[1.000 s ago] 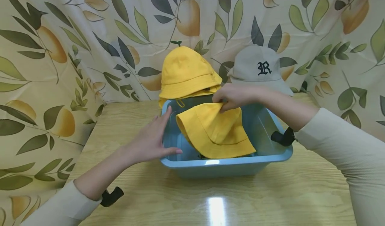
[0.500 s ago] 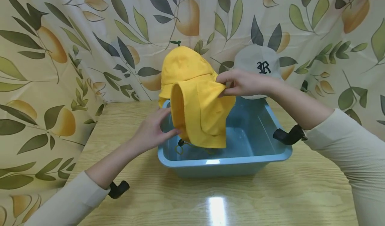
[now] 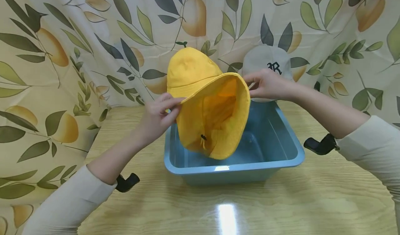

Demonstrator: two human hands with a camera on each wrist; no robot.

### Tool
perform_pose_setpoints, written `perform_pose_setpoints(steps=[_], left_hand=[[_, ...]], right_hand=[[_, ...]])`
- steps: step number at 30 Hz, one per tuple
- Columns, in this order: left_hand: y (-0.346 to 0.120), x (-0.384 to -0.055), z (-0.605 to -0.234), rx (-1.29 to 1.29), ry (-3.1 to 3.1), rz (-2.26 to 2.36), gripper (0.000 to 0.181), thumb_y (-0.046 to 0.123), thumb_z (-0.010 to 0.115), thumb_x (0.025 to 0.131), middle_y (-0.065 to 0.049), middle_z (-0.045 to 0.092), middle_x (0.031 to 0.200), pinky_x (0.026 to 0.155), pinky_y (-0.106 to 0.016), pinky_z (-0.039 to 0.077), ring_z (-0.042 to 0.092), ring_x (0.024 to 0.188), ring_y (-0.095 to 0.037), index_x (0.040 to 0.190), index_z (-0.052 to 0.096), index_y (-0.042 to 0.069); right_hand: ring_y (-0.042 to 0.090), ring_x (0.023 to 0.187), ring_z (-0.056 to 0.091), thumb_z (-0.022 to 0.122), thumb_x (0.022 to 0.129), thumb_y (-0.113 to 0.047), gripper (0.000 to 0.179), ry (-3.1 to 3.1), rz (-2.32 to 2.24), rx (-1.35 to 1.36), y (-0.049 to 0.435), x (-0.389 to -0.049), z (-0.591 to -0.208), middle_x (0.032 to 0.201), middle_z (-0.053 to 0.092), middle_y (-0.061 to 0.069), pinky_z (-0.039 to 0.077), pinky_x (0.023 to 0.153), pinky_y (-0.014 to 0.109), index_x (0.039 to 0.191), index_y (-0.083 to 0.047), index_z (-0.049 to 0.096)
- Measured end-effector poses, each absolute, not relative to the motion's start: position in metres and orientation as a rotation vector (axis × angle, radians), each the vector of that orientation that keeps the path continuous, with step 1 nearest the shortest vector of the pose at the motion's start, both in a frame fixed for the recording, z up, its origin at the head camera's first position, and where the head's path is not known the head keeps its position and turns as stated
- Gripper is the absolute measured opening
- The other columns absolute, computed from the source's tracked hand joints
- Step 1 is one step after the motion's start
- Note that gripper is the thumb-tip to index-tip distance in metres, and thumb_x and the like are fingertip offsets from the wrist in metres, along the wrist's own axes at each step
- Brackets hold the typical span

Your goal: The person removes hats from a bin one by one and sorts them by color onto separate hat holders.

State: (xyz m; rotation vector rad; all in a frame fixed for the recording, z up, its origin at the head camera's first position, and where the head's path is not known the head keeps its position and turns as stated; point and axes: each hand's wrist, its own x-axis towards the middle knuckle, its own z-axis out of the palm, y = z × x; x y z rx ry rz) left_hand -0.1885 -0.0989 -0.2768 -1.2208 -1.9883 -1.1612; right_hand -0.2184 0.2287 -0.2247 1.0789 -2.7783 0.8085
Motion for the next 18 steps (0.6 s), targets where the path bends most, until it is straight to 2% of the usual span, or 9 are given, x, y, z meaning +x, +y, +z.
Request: perform_pose_setpoints(steps=[2,4,8,12,14,18], left_hand=[[-0.096,-0.187,-0.262,-1.142,-2.068,-1.204,0.023,-0.013,0.056,0.083,-0.01,0.053,0.072,0.045,-0.016,0.045,0.049,0.056,-0.01,0.1,0.071,-0.005],[-0.093,-0.186,-0.249,-1.054,-2.177,-1.24,0.024,-0.008,0.054,0.087,-0.01,0.054,0.075,0.047,-0.018,0.048,0.051,0.057,-0.011,0.102,0.072,-0.002],[-0.089,-0.187,-0.228,-0.917,-2.386,-1.272,0.027,0.0,0.05,0.092,-0.008,0.055,0.08,0.053,-0.023,0.054,0.055,0.064,-0.014,0.109,0.071,0.003],[-0.082,-0.19,-0.213,-0.843,-2.489,-1.179,0.03,0.005,0.048,0.094,-0.008,0.056,0.079,0.057,-0.025,0.055,0.054,0.064,-0.017,0.113,0.07,0.006],[-0.078,-0.191,-0.206,-0.82,-2.513,-1.158,0.031,0.006,0.047,0.094,-0.009,0.056,0.081,0.059,-0.024,0.055,0.055,0.063,-0.018,0.115,0.069,0.007],[-0.071,-0.195,-0.194,-0.785,-2.529,-1.194,0.032,0.006,0.047,0.093,-0.01,0.062,0.092,0.06,-0.022,0.055,0.06,0.062,-0.016,0.118,0.067,0.006]], right_hand=[[0.025,0.087,0.064,0.067,0.084,-0.002,0.014,-2.826,0.759,0.957,0.229,-0.213,-0.223,0.093,0.069,0.009,0.056,0.077,0.04,0.097,-0.004,0.068],[0.026,0.087,0.064,0.063,0.086,-0.002,0.013,-2.854,0.792,0.809,0.226,-0.205,-0.221,0.096,0.069,0.01,0.055,0.076,0.038,0.099,-0.004,0.068],[0.021,0.088,0.065,0.054,0.094,-0.011,0.02,-2.749,1.329,0.588,0.212,-0.185,-0.212,0.102,0.069,0.008,0.056,0.075,0.027,0.108,0.0,0.064],[0.016,0.099,0.064,0.054,0.096,-0.026,0.03,-2.485,1.764,0.565,0.193,-0.162,-0.204,0.106,0.068,0.001,0.054,0.08,0.024,0.116,-0.004,0.06],[0.016,0.1,0.062,0.057,0.095,-0.021,0.026,-2.391,1.707,0.638,0.183,-0.151,-0.204,0.107,0.067,0.0,0.053,0.081,0.021,0.114,-0.004,0.061],[0.015,0.094,0.061,0.069,0.082,-0.001,0.027,-2.227,1.359,0.789,0.173,-0.136,-0.209,0.107,0.065,0.008,0.049,0.082,0.02,0.109,0.002,0.063]])
